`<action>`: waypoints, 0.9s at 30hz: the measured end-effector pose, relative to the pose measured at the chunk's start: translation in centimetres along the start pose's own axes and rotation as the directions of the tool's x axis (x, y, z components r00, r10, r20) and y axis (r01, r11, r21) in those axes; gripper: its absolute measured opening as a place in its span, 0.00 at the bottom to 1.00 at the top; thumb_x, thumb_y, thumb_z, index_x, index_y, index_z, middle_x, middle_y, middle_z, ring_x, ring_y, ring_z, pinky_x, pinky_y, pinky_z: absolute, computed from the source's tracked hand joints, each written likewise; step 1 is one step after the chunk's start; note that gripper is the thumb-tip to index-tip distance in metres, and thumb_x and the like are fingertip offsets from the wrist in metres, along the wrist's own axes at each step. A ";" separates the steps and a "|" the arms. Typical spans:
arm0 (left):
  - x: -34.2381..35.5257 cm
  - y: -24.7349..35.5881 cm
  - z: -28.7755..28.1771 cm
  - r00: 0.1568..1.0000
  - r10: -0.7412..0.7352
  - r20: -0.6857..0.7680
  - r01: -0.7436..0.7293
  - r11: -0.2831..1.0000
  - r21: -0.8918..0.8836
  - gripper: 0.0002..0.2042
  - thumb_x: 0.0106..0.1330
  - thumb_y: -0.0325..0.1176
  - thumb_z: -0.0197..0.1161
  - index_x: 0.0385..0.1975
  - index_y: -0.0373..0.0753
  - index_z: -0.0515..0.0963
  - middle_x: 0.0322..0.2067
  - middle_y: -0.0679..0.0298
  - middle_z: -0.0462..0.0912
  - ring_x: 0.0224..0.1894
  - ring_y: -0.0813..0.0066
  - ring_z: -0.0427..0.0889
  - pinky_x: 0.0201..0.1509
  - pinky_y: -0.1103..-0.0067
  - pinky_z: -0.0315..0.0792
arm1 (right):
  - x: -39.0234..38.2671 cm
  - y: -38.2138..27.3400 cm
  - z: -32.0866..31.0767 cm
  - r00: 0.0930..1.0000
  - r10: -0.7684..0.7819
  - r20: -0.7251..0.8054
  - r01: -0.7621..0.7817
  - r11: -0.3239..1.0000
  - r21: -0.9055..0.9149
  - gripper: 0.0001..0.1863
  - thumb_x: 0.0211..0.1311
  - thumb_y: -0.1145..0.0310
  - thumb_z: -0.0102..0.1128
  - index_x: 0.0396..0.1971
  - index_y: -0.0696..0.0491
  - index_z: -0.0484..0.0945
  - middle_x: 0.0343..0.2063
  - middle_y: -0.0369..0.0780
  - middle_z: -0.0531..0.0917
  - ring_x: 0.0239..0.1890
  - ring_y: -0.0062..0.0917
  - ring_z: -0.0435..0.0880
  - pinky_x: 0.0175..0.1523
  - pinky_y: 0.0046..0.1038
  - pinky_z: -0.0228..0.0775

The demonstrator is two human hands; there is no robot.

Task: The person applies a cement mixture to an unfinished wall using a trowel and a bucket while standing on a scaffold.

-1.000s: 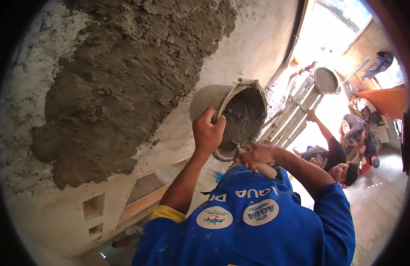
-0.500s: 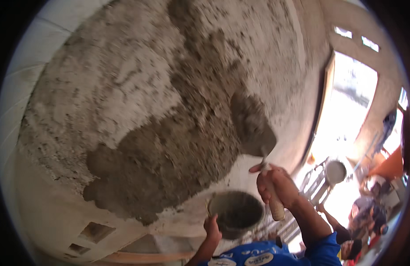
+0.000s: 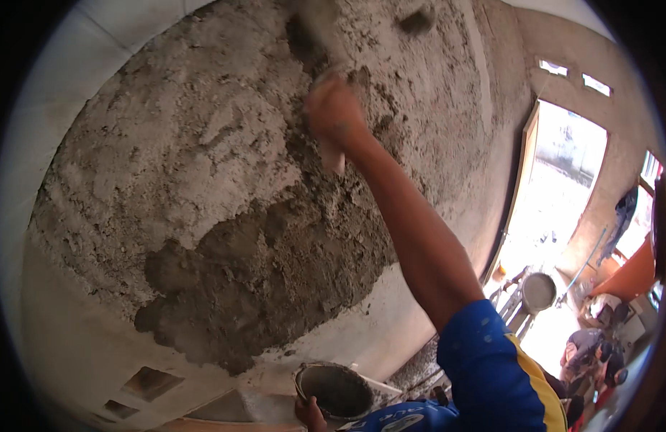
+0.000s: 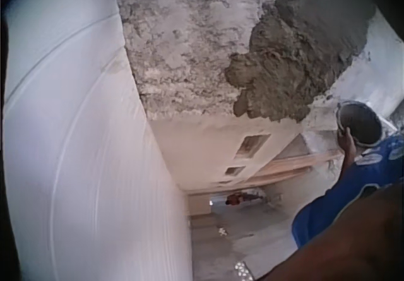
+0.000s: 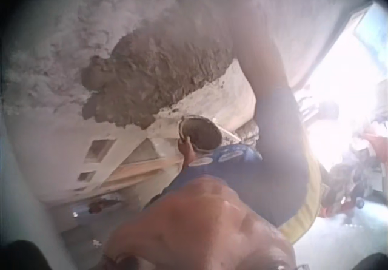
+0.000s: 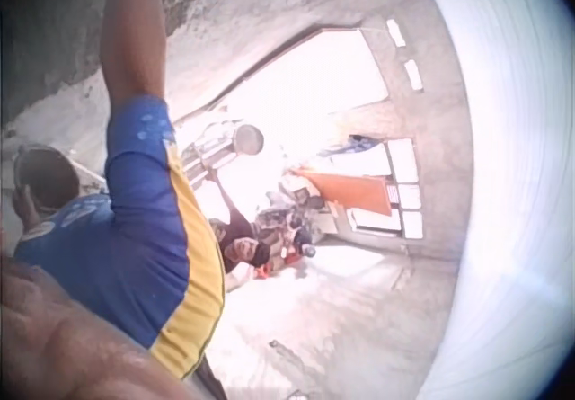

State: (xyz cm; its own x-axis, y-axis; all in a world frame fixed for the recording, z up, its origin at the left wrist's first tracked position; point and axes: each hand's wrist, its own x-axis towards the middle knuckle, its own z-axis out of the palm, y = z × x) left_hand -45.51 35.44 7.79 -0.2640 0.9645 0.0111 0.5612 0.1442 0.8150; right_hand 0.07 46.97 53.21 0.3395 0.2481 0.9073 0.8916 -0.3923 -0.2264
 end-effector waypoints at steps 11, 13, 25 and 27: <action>1.6 1.3 3.6 0.934 0.209 0.288 -0.258 0.956 0.142 0.17 0.51 0.38 0.61 0.36 0.30 0.76 0.31 0.46 0.80 0.36 0.44 0.79 0.41 0.60 0.70 | -51.4 6.2 -8.8 0.163 -0.450 0.878 -0.526 0.713 0.463 0.15 0.59 0.63 0.56 0.40 0.58 0.76 0.37 0.53 0.79 0.39 0.48 0.81 0.41 0.44 0.74; 1.3 3.2 4.5 0.876 0.328 0.353 -0.362 0.932 0.032 0.14 0.53 0.38 0.61 0.28 0.31 0.73 0.24 0.47 0.76 0.31 0.46 0.78 0.35 0.60 0.69 | -53.1 7.3 -10.5 0.025 -0.443 0.896 -0.513 0.764 0.392 0.12 0.59 0.62 0.56 0.33 0.56 0.80 0.36 0.54 0.80 0.40 0.44 0.82 0.40 0.41 0.75; -2.1 21.1 8.3 0.450 0.555 0.700 -0.571 0.781 -0.253 0.13 0.60 0.33 0.62 0.23 0.34 0.65 0.14 0.60 0.65 0.19 0.79 0.69 0.24 0.76 0.64 | -56.5 7.9 -10.2 0.191 -0.751 0.632 -0.231 0.591 0.773 0.13 0.51 0.60 0.61 0.27 0.56 0.79 0.21 0.44 0.80 0.24 0.36 0.81 0.30 0.34 0.75; -2.4 22.2 8.1 0.472 0.511 0.718 -0.451 0.840 -0.301 0.14 0.62 0.31 0.61 0.20 0.36 0.63 0.15 0.68 0.62 0.22 0.87 0.62 0.23 0.79 0.61 | -48.2 5.0 -13.6 -0.405 -0.336 0.850 -0.899 0.315 -0.304 0.14 0.58 0.60 0.58 0.27 0.57 0.76 0.19 0.39 0.77 0.20 0.26 0.79 0.25 0.28 0.73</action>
State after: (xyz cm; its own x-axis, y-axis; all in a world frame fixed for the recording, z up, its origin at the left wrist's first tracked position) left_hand -26.02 38.14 21.15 0.7253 0.6884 0.0053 0.3547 -0.3803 0.8541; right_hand -15.85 21.04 13.17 -0.1819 0.7845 -0.5929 -0.1160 -0.6159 -0.7793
